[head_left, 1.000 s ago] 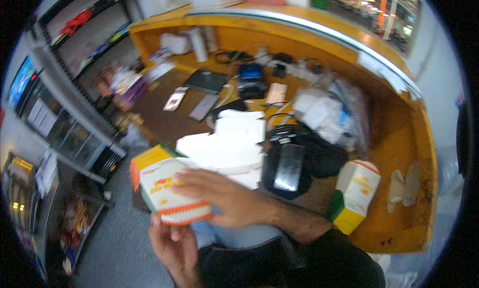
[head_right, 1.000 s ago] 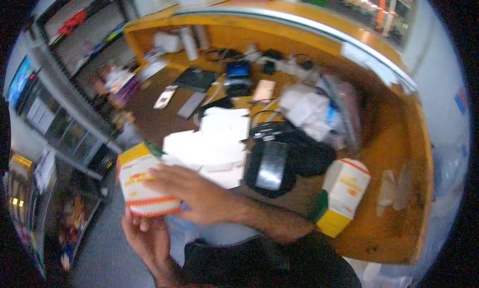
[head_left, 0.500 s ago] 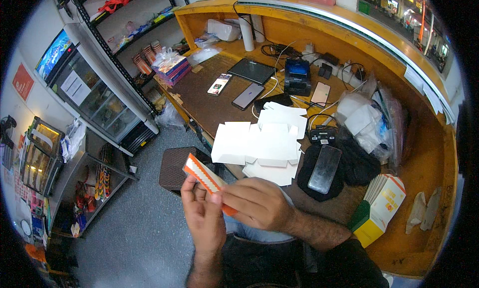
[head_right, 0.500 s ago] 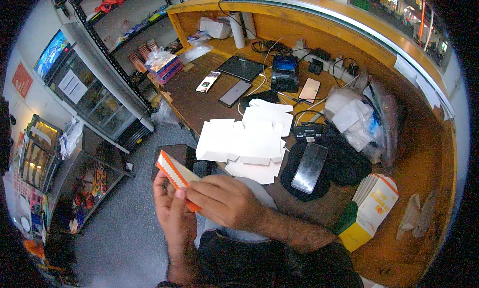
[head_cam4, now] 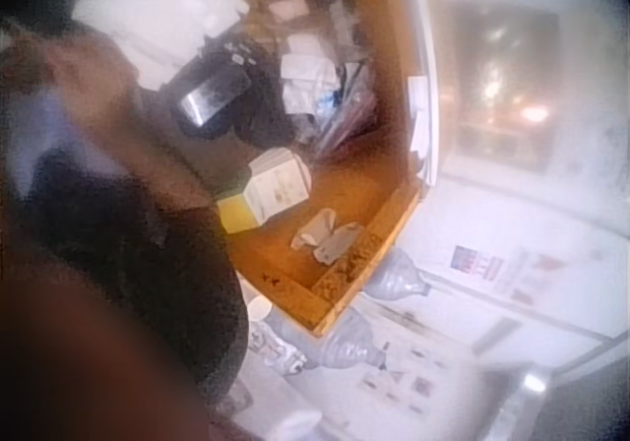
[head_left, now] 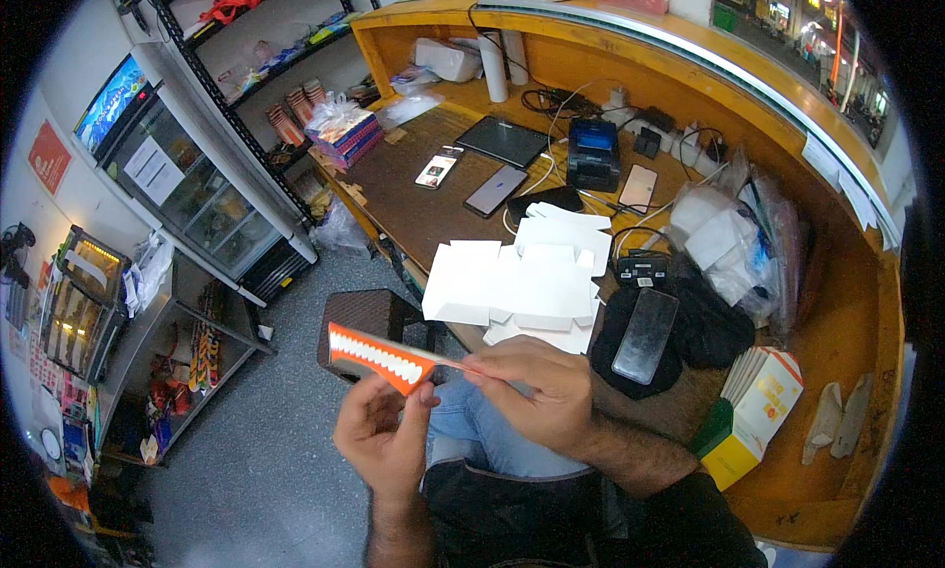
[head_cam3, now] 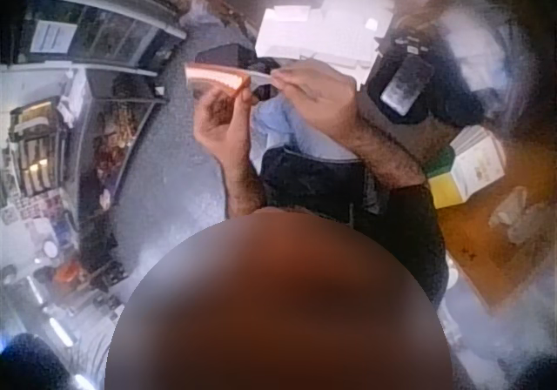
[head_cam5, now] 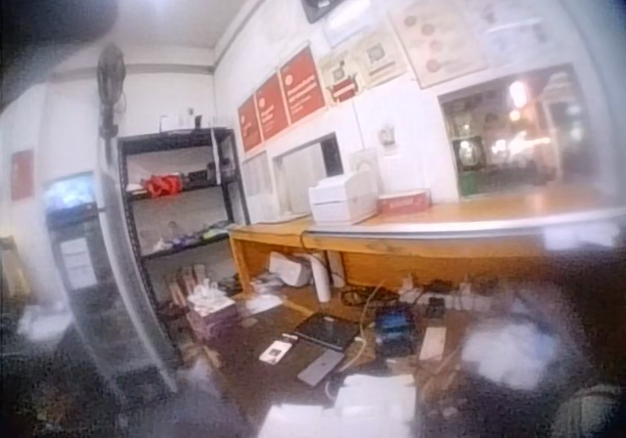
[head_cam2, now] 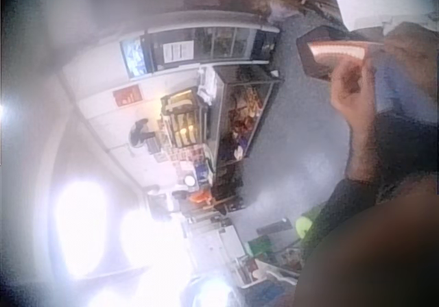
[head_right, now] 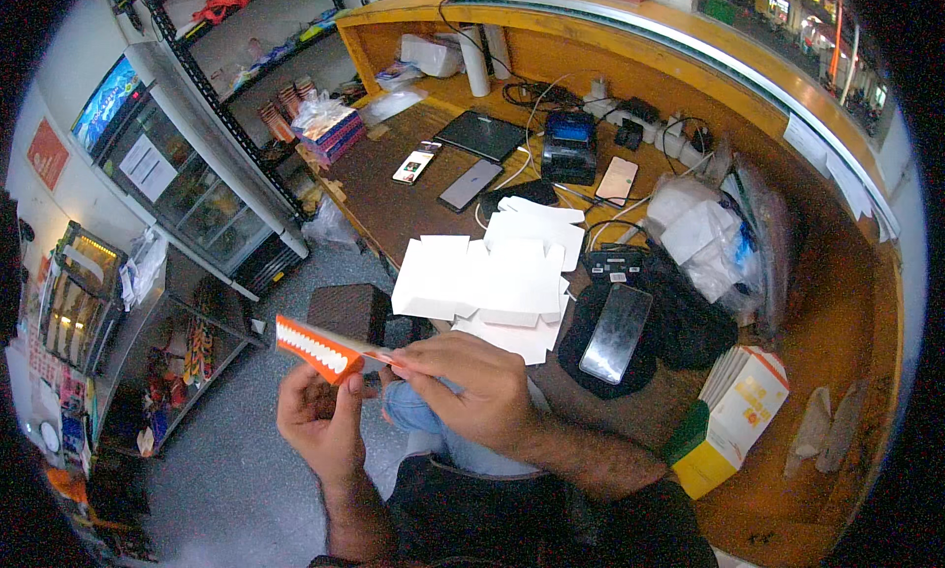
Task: The person assembles small rectangular food boxes by folding flat cardboard pieces and tucking flaps into slots. They handle multiple boxes one at a time, folding edges and securing tabs to form the box shape, then placing finished boxes on the counter.
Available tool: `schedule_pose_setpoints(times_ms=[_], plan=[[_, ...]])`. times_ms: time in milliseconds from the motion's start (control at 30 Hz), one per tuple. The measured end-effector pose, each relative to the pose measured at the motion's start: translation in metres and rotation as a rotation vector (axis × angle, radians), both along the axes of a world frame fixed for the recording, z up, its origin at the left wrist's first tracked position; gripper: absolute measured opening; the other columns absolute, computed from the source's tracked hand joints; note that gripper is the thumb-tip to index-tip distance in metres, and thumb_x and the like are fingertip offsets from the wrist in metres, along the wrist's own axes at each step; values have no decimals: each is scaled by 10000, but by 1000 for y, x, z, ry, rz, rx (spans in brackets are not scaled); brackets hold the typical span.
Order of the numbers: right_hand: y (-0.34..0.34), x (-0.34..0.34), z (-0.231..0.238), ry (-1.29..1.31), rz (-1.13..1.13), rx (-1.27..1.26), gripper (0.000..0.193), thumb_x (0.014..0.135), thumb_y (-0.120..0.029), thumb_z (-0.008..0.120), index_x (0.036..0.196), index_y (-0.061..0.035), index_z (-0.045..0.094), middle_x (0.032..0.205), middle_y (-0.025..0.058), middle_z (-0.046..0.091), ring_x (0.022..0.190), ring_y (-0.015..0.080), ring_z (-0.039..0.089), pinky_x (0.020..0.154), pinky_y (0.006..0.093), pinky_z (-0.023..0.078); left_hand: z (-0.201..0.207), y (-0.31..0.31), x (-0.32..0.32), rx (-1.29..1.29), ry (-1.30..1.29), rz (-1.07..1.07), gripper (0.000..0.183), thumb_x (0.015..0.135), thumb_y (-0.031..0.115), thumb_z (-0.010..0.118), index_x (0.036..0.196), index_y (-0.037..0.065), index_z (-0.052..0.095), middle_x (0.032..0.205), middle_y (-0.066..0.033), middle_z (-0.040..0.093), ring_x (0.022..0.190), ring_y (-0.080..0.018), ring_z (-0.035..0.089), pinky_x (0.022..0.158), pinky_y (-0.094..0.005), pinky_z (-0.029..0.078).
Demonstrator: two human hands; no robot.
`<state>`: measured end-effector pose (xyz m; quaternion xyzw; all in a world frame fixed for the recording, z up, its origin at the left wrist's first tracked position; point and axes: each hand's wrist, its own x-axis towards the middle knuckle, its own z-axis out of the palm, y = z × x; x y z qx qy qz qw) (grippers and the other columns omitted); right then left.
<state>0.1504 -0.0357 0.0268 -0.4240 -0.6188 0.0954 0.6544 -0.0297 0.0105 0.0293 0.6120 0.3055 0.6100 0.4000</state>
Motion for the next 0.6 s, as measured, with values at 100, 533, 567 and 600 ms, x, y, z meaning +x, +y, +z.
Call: schedule_pose_setpoints(times_ms=[100, 533, 567, 600], plan=[[-8, -4, -3, 104, 67, -19, 193, 872, 57, 814, 1054, 20, 762, 1037, 183, 779, 957, 255, 772, 836, 350, 616, -13, -2, -2, 186, 139, 101, 271, 941, -72, 746, 1170, -29, 608, 1032, -181, 750, 860, -207, 754, 709, -332, 663], [-31, -8, 19, 290, 83, -21, 171, 911, -12, 812, 1073, 23, 768, 997, 162, 757, 896, 253, 742, 792, 346, 580, 16, -25, 30, 134, -134, -6, 263, 969, 71, 786, 1051, 32, 540, 1007, -187, 755, 857, -219, 757, 775, -374, 634], [-32, -9, 22, 356, 75, -38, 165, 922, -38, 809, 1076, 10, 776, 977, 150, 764, 871, 262, 745, 774, 354, 581, 21, -27, 31, 104, -145, -23, 258, 980, 89, 779, 1059, 29, 541, 1006, -189, 758, 851, -223, 759, 782, -379, 634], [-33, -7, 24, 352, 92, -51, 161, 937, -44, 796, 1086, 13, 773, 984, 150, 760, 875, 254, 740, 780, 348, 576, 25, -28, 31, 82, -143, -40, 252, 986, 96, 772, 1072, 22, 547, 1007, -193, 761, 855, -226, 764, 786, -380, 636]])
